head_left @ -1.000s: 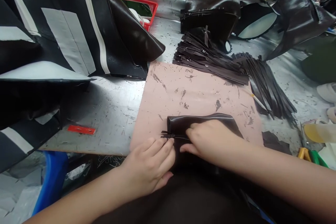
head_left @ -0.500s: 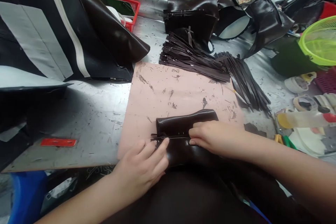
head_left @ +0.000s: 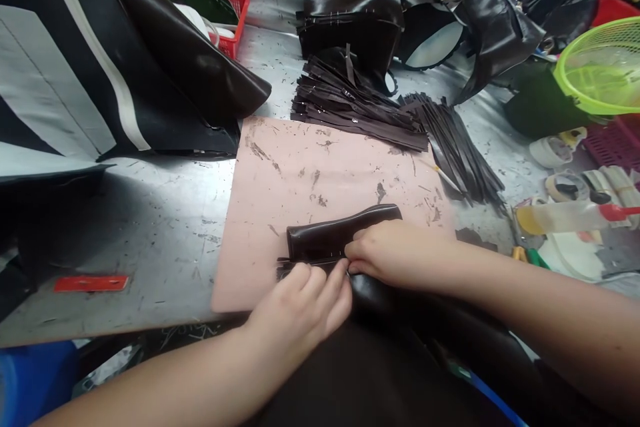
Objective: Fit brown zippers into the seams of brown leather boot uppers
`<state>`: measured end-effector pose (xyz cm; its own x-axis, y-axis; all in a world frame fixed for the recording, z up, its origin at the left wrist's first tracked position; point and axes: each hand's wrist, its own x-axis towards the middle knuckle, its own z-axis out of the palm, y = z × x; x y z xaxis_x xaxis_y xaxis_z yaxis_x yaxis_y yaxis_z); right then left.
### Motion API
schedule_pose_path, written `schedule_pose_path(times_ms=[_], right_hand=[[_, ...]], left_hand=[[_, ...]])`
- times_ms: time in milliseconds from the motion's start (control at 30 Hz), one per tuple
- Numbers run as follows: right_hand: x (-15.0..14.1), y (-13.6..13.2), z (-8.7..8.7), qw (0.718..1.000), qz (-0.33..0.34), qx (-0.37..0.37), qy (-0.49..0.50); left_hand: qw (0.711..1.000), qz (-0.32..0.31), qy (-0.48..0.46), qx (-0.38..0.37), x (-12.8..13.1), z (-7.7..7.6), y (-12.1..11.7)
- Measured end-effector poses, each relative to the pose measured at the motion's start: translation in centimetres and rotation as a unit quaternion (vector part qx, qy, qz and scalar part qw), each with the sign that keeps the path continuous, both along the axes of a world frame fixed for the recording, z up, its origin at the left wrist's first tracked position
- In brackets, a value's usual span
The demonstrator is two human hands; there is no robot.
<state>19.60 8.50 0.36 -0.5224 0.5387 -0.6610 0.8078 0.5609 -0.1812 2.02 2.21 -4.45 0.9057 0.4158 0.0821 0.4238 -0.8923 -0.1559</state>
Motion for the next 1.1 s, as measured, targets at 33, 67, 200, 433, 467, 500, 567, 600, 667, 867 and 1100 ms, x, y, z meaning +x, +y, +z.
schedule_pose_path(times_ms=[33,67,200,433,467,500,567,600,667,867,1100], right_hand=[[0.1,0.1,0.0,1.0,-0.002,-0.003,0.001],[0.4,0.1,0.1,1.0,-0.006,-0.006,-0.001],[2.4,0.0,1.1,0.998,-0.042,-0.033,-0.025],[5.1,-1.1,1.3,0.989,-0.147,-0.006,-0.014],[5.1,-1.3,1.1,0.988,-0.152,-0.001,-0.014],[5.1,-1.4,0.9,0.988,-0.156,0.002,-0.011],[5.1,-1.6,0.6,0.987,-0.16,0.004,-0.001],[5.1,-1.7,0.5,0.987,-0.163,0.006,0.003],[5.1,-1.8,0.2,0.986,-0.163,0.014,0.007],[5.0,-2.1,-0.7,0.986,-0.156,0.059,0.006],[7.4,-2.9,-0.4,0.969,-0.233,0.074,0.034]], left_hand=[[1.0,-0.006,-0.004,0.004,0.3,-0.1,0.1],[1.0,-0.011,-0.016,0.014,0.6,-0.2,0.1],[0.996,-0.003,-0.082,0.036,1.3,-0.8,0.2],[0.998,0.019,-0.064,0.021,1.2,-1.0,-0.2],[0.998,0.019,-0.053,0.02,1.2,-1.0,-0.2],[0.999,0.017,-0.043,0.019,1.2,-0.9,-0.2],[0.999,0.015,-0.024,0.017,1.2,-0.7,-0.1],[1.0,0.016,-0.018,0.015,1.3,-0.5,0.0],[1.0,0.018,-0.008,0.013,1.7,-0.3,0.1],[0.999,0.017,0.008,0.033,3.8,0.3,-0.1],[0.998,-0.012,-0.054,0.011,6.1,0.1,0.1]])
